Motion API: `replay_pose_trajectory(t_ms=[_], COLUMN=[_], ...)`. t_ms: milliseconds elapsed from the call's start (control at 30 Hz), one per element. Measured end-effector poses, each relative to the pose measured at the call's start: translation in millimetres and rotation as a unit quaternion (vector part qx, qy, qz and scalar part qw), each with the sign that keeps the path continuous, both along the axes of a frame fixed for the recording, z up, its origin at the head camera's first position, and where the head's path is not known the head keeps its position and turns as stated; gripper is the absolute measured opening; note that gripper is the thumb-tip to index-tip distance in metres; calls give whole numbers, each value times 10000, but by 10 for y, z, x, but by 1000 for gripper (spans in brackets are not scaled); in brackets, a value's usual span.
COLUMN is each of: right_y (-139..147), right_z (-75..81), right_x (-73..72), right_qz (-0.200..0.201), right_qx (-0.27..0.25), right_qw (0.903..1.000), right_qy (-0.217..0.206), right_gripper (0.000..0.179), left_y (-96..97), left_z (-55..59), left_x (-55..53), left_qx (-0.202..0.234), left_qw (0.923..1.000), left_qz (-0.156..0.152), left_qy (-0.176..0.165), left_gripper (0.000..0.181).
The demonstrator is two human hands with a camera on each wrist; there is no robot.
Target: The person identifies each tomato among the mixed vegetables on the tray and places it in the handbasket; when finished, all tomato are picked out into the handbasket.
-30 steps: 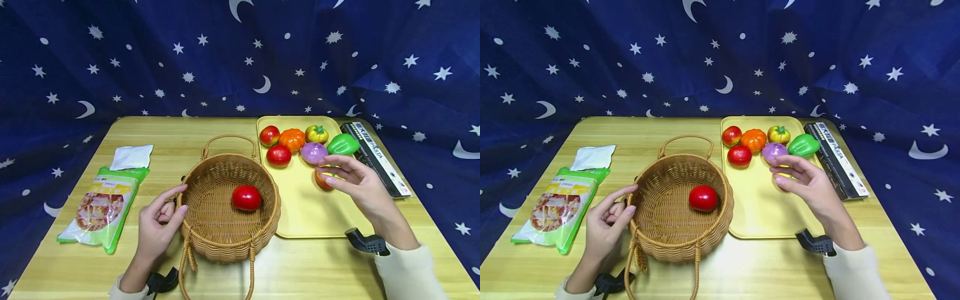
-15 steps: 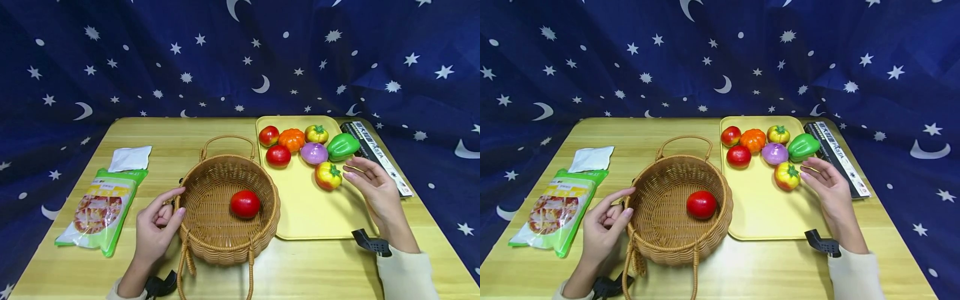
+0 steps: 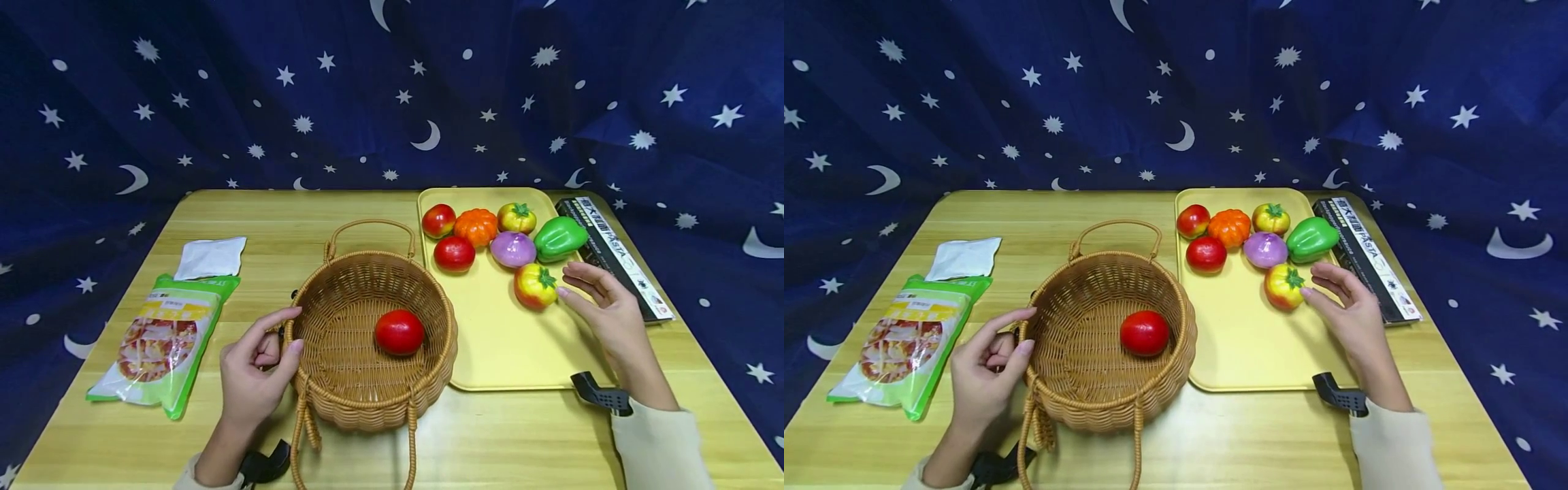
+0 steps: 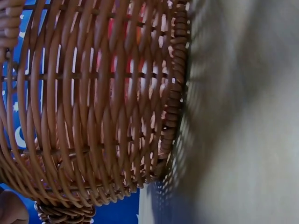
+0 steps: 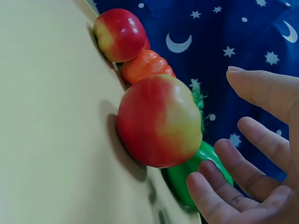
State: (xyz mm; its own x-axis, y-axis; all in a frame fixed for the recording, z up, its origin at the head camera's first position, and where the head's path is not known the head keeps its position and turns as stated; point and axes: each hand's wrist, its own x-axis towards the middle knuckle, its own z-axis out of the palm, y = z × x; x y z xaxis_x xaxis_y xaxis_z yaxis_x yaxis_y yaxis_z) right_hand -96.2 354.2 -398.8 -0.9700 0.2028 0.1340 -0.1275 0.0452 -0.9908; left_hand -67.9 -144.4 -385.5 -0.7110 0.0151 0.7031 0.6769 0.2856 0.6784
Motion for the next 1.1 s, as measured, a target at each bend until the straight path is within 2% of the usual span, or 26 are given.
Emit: replay_pose_trajectory(t_ms=[267,433,600,833,1100], right_y=[-30,-46,-60,-74,-102], right_z=[-41,-72,-104,-157,-206], right_x=[-15,-14,-20,-41,-59], right_qz=[87,79,168,81,184], right_qx=[422,474,408,763,662], right_qw=[9983,9982,9985,9962,9960], right_qy=[-389,-368,-328,-421,-574], right_gripper=[55,56,59,61,63], left_y=[33,36,37,55,40], left_z=[2,-3,-11,-17,-61], left_x=[-15,-18,-15,-8,-22], left_qx=[-130,-115,-89,-52,103], left_qw=[9992,9987,9983,9971,9971], left_qz=[368,471,513,577,452], left_qy=[10,-162,-268,-490,-601], left_gripper=[36,38,39,43,45])
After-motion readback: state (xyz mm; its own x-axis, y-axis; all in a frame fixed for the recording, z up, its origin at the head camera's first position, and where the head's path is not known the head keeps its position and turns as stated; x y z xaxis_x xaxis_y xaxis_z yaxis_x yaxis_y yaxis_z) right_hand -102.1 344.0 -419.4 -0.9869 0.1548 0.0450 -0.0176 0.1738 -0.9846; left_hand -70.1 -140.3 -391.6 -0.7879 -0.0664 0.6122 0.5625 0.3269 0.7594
